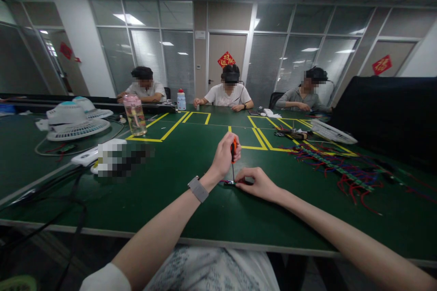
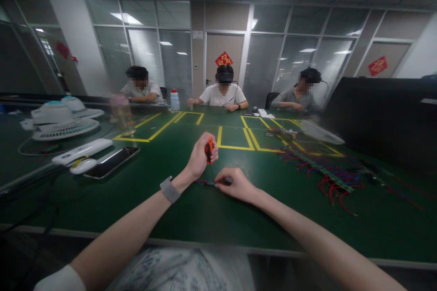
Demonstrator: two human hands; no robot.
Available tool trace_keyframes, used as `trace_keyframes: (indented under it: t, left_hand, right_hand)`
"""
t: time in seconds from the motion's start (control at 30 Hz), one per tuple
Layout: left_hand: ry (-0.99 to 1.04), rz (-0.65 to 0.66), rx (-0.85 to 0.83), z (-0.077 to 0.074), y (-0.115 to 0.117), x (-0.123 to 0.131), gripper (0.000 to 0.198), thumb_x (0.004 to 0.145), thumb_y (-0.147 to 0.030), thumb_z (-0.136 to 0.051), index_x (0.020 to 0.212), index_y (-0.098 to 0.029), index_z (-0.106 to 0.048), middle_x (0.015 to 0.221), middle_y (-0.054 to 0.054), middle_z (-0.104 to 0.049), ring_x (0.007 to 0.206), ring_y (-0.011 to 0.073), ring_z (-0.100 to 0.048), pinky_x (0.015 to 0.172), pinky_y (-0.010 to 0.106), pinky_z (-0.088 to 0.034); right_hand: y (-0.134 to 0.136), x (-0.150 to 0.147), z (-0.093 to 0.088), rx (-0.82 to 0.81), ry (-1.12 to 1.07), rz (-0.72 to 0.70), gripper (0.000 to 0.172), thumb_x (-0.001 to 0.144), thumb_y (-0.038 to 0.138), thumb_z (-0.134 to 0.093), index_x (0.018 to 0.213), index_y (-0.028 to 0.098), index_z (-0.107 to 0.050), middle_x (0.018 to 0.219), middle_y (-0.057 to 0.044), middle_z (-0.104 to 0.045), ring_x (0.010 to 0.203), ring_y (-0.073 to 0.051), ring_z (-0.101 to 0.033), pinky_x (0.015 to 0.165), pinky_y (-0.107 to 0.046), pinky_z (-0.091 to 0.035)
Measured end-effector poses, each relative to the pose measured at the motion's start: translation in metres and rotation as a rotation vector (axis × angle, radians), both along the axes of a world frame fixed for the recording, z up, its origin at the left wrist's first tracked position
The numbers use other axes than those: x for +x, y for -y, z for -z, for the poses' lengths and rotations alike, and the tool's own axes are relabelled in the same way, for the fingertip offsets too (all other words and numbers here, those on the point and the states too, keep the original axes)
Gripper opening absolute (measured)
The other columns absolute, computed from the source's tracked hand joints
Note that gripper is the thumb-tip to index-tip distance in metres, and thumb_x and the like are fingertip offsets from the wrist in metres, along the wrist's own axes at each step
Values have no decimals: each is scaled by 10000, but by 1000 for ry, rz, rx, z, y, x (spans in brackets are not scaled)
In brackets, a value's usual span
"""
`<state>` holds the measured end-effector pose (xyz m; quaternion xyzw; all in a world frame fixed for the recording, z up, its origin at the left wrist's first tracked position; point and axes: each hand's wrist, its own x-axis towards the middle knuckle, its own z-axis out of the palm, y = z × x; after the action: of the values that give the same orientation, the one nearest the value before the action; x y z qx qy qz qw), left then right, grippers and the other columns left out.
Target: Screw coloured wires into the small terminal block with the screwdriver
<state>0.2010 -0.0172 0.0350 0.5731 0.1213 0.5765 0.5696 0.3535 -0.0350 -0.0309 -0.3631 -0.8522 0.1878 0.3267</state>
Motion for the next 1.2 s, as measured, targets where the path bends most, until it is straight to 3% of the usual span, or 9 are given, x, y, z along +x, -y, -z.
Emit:
trace_keyframes:
  t: [0.73,1.0,1.2]
  left_hand:
    - [-152,69,122,-2,8,5,267,904,-464,-429,885,-200,-463,620,-53,-389,494,57,-353,455,172,-270]
    - [-201,-3,208,0,9,5,239,923,-389,-406,1024,-212,-531,708,-35,-431,547,58,-387,499,170,-327]
    - [-376,-201,393,-5,12,-3,269,923,-284,-411,1121,-209,-578,935,40,-539,749,101,-526,666,211,-466]
  right_hand:
    - [1,-2,-3,-16,48,19,101,762,197,-617,818,164,-694,753,-31,-693,665,-147,-620,668,-260,-493]
    - [0,-2,-1,4,56,25,104,765,209,-621,825,166,-695,749,-24,-694,665,-144,-624,672,-255,-488]
    - [1,-3,-3,-18,36,29,94,756,193,-617,807,167,-691,739,-24,-690,656,-143,-619,665,-254,-493]
